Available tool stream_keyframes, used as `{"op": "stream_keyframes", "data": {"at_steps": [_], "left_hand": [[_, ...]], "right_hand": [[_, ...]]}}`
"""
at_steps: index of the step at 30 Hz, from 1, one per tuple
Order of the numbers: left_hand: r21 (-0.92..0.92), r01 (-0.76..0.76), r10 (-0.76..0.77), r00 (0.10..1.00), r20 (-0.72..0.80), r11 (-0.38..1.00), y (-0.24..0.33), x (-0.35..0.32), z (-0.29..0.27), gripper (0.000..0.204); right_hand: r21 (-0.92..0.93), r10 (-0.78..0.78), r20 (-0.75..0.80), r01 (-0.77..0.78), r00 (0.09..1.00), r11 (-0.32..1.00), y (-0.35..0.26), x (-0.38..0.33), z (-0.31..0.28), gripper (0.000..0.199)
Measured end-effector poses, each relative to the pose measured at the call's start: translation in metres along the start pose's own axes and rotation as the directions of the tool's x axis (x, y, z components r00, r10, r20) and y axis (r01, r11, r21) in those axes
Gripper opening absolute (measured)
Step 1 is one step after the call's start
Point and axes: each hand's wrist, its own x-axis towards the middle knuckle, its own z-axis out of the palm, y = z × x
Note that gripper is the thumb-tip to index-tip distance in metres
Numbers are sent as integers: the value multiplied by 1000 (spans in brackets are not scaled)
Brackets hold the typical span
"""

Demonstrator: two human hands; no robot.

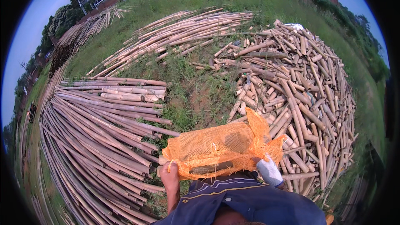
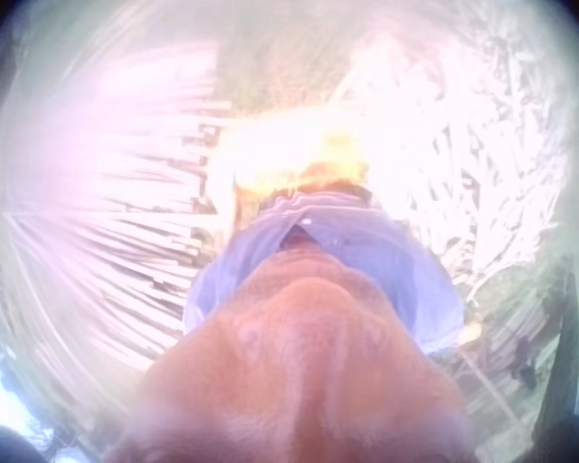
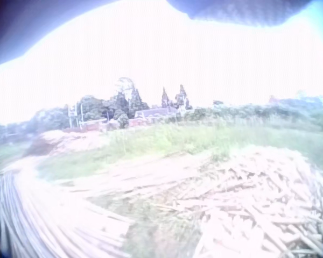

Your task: The person gathers short bamboo pieces from the ground and places them into an orange mesh bag. They repeat this process, filling the bag, lifting it, and then returning to gather more pieces.

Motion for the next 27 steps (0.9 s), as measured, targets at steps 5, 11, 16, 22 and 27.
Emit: {"op": "stream_keyframes", "data": {"at_steps": [5,11,16,22,27], "left_hand": [[-99,-51,52,999,9,994,-20,117,44,23],[-87,-46,48,999,22,995,-35,248,68,22],[-196,-1,-10,998,-59,981,-45,339,92,22],[-96,-5,-5,994,-110,995,-50,459,150,22],[-52,-26,18,990,-140,998,-69,588,221,22]], "right_hand": [[213,151,12,-150,989,965,-4,115,26,31],[305,262,53,-265,964,915,-54,251,48,30],[-19,45,75,-44,996,999,-62,361,59,31],[-508,-270,223,348,937,788,-61,509,56,33],[-743,-105,482,469,870,477,-57,669,68,35]]}}
